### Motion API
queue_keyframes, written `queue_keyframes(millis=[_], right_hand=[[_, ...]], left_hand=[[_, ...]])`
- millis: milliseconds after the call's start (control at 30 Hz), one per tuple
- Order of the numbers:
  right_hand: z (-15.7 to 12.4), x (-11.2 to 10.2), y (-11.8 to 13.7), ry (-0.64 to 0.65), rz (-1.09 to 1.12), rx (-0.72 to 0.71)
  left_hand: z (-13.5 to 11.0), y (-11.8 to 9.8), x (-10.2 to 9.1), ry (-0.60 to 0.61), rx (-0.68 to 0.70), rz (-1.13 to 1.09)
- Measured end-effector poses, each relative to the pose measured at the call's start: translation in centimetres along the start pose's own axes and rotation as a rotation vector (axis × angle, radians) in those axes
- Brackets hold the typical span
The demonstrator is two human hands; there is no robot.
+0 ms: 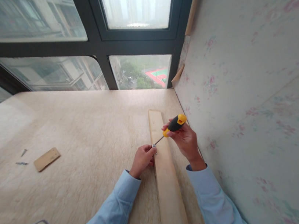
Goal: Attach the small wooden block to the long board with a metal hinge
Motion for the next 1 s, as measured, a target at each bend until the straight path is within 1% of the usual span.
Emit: queue_keyframes(millis=[167, 267, 400, 533, 600, 667, 800, 867, 933, 1000], right_hand=[[0.0, 0.0, -0.2, -0.005, -0.008, 0.017], [0.1, -0.1, -0.4, -0.029, -0.017, 0.022], [0.3, -0.3, -0.9, -0.073, -0.035, -0.021], [0.0, -0.4, -1.7, -0.088, -0.089, -0.061], [-0.2, -0.3, -1.9, -0.067, -0.132, -0.064], [-0.4, -0.1, -1.7, -0.016, -0.154, -0.05], [-0.4, 0.5, -0.8, 0.156, -0.028, 0.061], [-0.4, 0.7, -0.3, 0.219, 0.036, 0.107], [-0.4, 0.6, -0.2, 0.234, 0.043, 0.119], [-0.3, 0.4, -0.5, 0.175, -0.026, 0.108]], left_hand=[[0.0, 0.0, 0.0, 0.0, 0.002, 0.0], [0.0, 0.1, 0.0, 0.001, 0.008, -0.006], [0.0, 0.1, -0.1, -0.002, 0.01, 0.006], [0.0, 0.0, 0.0, -0.003, 0.016, 0.007], [-0.1, 0.0, 0.0, -0.003, 0.021, 0.002], [-0.1, 0.0, 0.0, 0.0, 0.023, -0.006], [-0.1, 0.0, 0.0, 0.0, 0.011, -0.015], [0.0, 0.1, 0.0, -0.002, 0.01, -0.011], [0.0, 0.1, 0.0, -0.006, 0.017, -0.011], [0.0, 0.1, 0.0, -0.01, 0.02, -0.012]])
Point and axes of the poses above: each hand's wrist, its own z-axis towards the middle knuckle, its own x-axis out of the palm, y = z × x, the point moved 3 cm from there along z, towards the middle knuckle
